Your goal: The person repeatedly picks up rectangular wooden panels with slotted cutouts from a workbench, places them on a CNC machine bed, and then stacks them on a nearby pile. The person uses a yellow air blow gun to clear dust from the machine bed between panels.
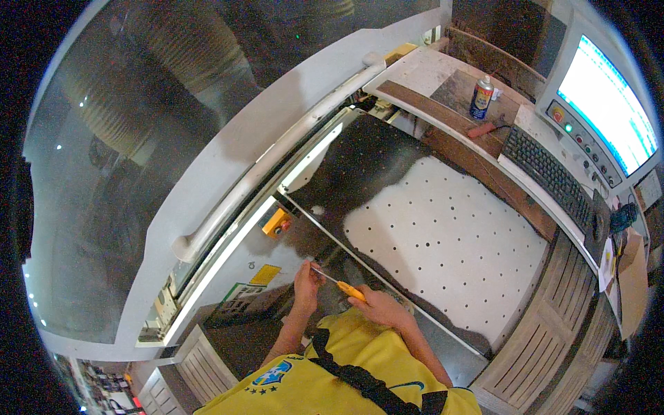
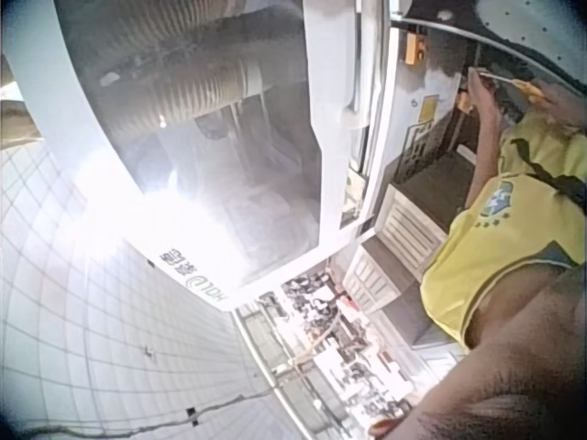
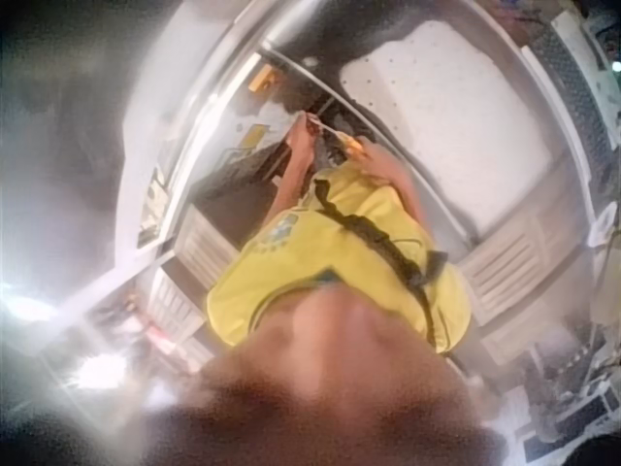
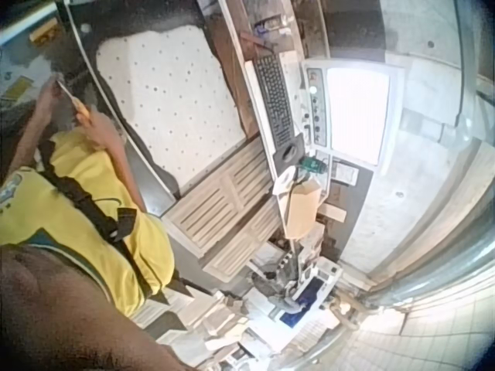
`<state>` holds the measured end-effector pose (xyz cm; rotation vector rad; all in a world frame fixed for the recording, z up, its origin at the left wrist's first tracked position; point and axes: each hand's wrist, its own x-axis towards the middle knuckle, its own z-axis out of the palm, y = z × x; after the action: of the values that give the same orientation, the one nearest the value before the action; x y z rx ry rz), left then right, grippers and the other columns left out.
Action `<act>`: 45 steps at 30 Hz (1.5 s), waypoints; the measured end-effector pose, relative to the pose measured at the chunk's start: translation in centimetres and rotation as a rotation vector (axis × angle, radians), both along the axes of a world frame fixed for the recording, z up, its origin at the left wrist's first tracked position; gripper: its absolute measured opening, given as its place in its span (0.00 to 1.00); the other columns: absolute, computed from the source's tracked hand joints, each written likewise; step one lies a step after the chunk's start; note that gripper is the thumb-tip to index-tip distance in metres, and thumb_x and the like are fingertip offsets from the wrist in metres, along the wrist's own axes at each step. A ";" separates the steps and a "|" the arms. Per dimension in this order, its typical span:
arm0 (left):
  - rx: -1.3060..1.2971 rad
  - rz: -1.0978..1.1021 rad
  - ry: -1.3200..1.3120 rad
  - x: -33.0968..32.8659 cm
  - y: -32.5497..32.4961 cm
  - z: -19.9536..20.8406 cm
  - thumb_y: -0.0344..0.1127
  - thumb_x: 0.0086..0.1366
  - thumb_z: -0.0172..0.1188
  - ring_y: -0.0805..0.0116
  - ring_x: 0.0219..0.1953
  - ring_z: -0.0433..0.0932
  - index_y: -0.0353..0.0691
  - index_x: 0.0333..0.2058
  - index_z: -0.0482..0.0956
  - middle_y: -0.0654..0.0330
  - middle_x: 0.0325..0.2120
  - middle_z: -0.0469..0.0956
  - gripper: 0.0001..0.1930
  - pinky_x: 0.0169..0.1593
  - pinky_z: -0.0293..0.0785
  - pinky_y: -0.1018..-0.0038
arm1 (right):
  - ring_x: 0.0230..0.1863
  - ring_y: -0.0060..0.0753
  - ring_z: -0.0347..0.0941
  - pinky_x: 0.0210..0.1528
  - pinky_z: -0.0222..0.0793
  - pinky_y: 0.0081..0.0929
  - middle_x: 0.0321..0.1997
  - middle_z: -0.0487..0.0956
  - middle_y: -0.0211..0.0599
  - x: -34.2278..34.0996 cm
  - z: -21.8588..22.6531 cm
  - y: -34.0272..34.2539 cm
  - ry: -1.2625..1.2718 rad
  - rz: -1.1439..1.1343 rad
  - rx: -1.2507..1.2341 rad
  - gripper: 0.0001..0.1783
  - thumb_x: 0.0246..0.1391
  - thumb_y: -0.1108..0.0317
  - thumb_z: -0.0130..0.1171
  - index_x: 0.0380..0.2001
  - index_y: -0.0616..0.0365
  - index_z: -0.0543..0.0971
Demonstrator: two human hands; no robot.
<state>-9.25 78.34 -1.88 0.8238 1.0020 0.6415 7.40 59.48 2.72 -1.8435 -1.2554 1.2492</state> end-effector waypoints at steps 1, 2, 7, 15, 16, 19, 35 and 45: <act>0.000 -0.001 -0.007 -0.1 0.0 -0.2 0.53 0.87 0.47 0.70 0.32 0.79 0.43 0.39 0.78 0.63 0.30 0.78 0.22 0.41 0.78 0.68 | 0.51 0.71 0.83 0.53 0.77 0.59 0.49 0.86 0.65 0.0 0.1 0.0 -0.001 -0.001 0.003 0.36 0.77 0.39 0.51 0.65 0.63 0.73; 0.001 -0.001 -0.014 -0.1 0.1 -0.3 0.53 0.87 0.47 0.70 0.32 0.79 0.43 0.39 0.78 0.64 0.30 0.78 0.22 0.41 0.78 0.67 | 0.51 0.71 0.83 0.54 0.77 0.60 0.49 0.86 0.65 0.0 0.3 0.1 -0.001 0.002 -0.010 0.36 0.77 0.39 0.51 0.66 0.63 0.72; -0.010 0.006 -0.027 -0.1 0.0 -0.3 0.53 0.87 0.47 0.70 0.32 0.79 0.43 0.40 0.78 0.63 0.31 0.78 0.22 0.41 0.77 0.67 | 0.51 0.71 0.83 0.54 0.77 0.61 0.49 0.86 0.66 0.0 0.3 0.1 -0.006 0.022 -0.047 0.35 0.77 0.39 0.50 0.68 0.60 0.70; -0.024 0.004 -0.014 -0.2 0.0 -0.1 0.52 0.87 0.47 0.68 0.33 0.79 0.43 0.40 0.78 0.63 0.32 0.79 0.21 0.42 0.77 0.66 | 0.49 0.71 0.83 0.51 0.77 0.62 0.47 0.86 0.65 -0.2 0.1 0.1 -0.030 0.017 -0.048 0.34 0.77 0.39 0.51 0.66 0.58 0.71; -0.028 0.008 -0.016 -0.3 0.0 -0.2 0.52 0.87 0.48 0.68 0.33 0.79 0.43 0.40 0.78 0.62 0.33 0.79 0.21 0.42 0.77 0.66 | 0.49 0.71 0.83 0.51 0.77 0.62 0.46 0.86 0.65 -0.2 0.2 0.1 -0.029 0.014 -0.044 0.34 0.77 0.39 0.51 0.66 0.58 0.72; -0.035 0.016 -0.025 -0.4 0.1 -0.3 0.52 0.87 0.47 0.68 0.34 0.79 0.43 0.40 0.78 0.62 0.33 0.79 0.21 0.42 0.77 0.66 | 0.48 0.71 0.83 0.50 0.77 0.62 0.47 0.86 0.64 -0.3 0.6 0.1 -0.034 0.010 -0.044 0.33 0.77 0.39 0.51 0.66 0.58 0.72; -0.044 0.015 -0.047 -0.7 0.4 -0.8 0.51 0.87 0.47 0.68 0.34 0.79 0.42 0.41 0.79 0.62 0.33 0.80 0.20 0.41 0.78 0.66 | 0.48 0.70 0.83 0.50 0.76 0.61 0.45 0.86 0.65 -0.3 0.6 0.5 -0.032 0.014 -0.038 0.34 0.76 0.40 0.52 0.66 0.61 0.73; -0.053 -0.004 -0.054 -0.4 0.8 -0.6 0.51 0.88 0.46 0.67 0.34 0.78 0.43 0.41 0.78 0.61 0.34 0.78 0.21 0.43 0.76 0.64 | 0.49 0.70 0.83 0.50 0.77 0.60 0.45 0.86 0.64 0.1 1.3 0.8 -0.033 0.020 -0.027 0.35 0.76 0.38 0.51 0.64 0.61 0.73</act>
<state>-9.63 79.14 -2.53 0.7579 0.9639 0.6277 7.50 60.24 4.07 -1.8819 -1.2832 1.2568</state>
